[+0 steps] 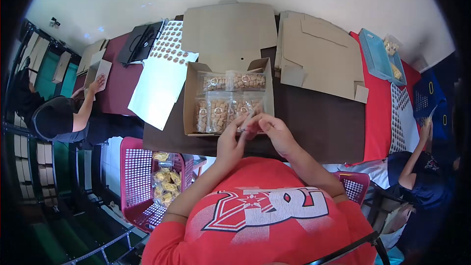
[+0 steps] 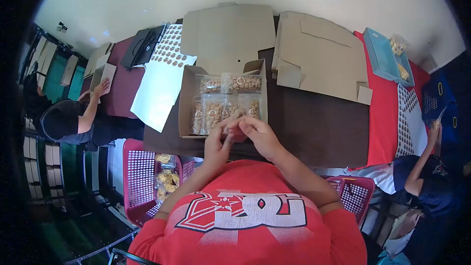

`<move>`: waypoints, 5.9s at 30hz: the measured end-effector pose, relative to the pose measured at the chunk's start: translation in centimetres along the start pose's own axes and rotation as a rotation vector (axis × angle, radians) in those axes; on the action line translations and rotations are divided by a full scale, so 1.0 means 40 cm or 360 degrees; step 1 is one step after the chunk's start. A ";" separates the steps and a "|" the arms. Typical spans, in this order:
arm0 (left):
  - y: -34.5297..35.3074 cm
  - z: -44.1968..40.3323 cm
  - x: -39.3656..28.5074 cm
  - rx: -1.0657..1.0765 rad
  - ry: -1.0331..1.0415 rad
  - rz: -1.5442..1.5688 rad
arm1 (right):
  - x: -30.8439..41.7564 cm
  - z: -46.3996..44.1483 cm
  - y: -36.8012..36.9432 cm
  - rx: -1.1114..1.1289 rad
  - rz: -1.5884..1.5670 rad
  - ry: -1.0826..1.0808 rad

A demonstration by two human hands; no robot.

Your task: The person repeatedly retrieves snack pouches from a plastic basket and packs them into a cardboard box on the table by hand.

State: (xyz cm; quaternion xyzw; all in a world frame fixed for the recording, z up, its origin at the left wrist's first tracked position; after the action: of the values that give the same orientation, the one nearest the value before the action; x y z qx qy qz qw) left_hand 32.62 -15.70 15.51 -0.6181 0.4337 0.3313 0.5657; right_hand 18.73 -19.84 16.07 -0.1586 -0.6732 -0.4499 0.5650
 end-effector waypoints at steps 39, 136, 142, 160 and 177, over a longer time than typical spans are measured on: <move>-0.117 -0.185 0.302 -0.0085 -0.0484 0.0487 | -0.282 -0.209 0.030 -0.0410 0.0261 0.0263; 0.554 0.176 -0.102 0.1522 0.0962 -0.0795 | -0.729 1.432 -0.279 -0.3083 0.0488 0.0752; 0.708 0.304 -0.119 0.2055 0.0908 -0.1087 | -1.080 1.675 -0.445 -0.2624 0.0270 0.1446; 0.406 0.420 0.130 0.1838 -0.0417 -0.1623 | -1.146 1.661 -0.692 -0.1936 0.0702 0.1973; 0.378 0.379 0.029 0.1378 -0.0524 0.0367 | -0.187 1.296 -0.549 -0.1451 0.0328 -0.0077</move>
State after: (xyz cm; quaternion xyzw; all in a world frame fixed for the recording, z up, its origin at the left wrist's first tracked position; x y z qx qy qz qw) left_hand 20.54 -0.67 6.09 -0.2128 0.5023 0.2743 0.7919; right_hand -26.83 11.11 2.18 -0.4671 -0.4005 -0.6376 0.4635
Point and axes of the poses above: each hand's wrist, its own z-axis away from the middle knuckle, its own y-axis out of the palm, x = y × z, the point moved 4 cm from there along -z, towards the middle knuckle, and after that the axes turned 4 degrees about x, right-handed, at the moved point
